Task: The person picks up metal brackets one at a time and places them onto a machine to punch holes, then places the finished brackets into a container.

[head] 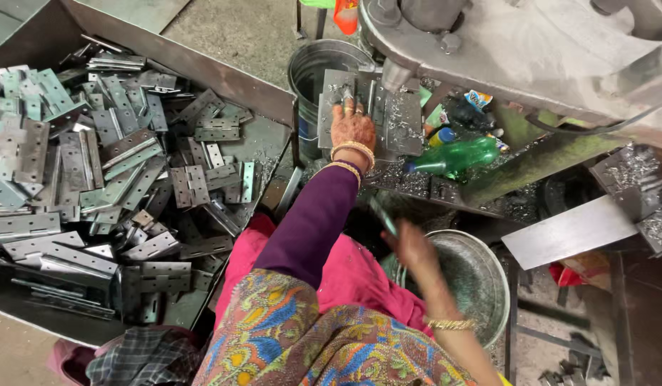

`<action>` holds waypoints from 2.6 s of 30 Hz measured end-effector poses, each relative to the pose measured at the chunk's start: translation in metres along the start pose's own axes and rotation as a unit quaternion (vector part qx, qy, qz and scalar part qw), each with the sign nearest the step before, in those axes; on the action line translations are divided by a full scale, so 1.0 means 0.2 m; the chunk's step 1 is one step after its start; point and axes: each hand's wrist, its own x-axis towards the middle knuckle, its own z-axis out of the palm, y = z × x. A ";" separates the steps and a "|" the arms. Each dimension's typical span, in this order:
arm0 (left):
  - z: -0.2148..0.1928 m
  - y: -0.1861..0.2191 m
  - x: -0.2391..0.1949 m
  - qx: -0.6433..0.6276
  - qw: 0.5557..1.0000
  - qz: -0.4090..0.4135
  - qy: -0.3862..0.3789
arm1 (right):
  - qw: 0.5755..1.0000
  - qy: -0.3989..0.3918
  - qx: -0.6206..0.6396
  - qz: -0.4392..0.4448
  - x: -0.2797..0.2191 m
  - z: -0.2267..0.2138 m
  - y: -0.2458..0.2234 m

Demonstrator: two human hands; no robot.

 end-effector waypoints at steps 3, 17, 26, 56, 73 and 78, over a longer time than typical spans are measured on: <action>0.03 -0.06 -0.04 -0.011 1.000 0.007 0.015 | 0.997 0.039 0.073 -0.011 -0.11 0.23 0.10; 0.01 -0.08 0.12 -0.011 1.000 -0.006 -0.010 | 0.999 -0.030 0.011 -0.002 -0.06 0.04 0.01; 0.14 -0.15 -0.50 -0.097 0.958 0.203 0.180 | 0.986 -0.152 -0.041 0.054 0.08 -0.48 -0.33; -0.02 0.06 -0.24 -0.015 0.999 0.013 0.027 | 0.992 -0.077 0.059 0.084 -0.11 -0.07 -0.13; -0.09 -0.03 -0.09 0.003 0.996 0.026 -0.081 | 0.997 -0.061 -0.038 -0.037 0.07 0.00 0.14; -0.05 0.02 -0.03 0.018 1.000 0.002 -0.014 | 0.999 -0.018 0.036 0.004 0.01 0.00 -0.02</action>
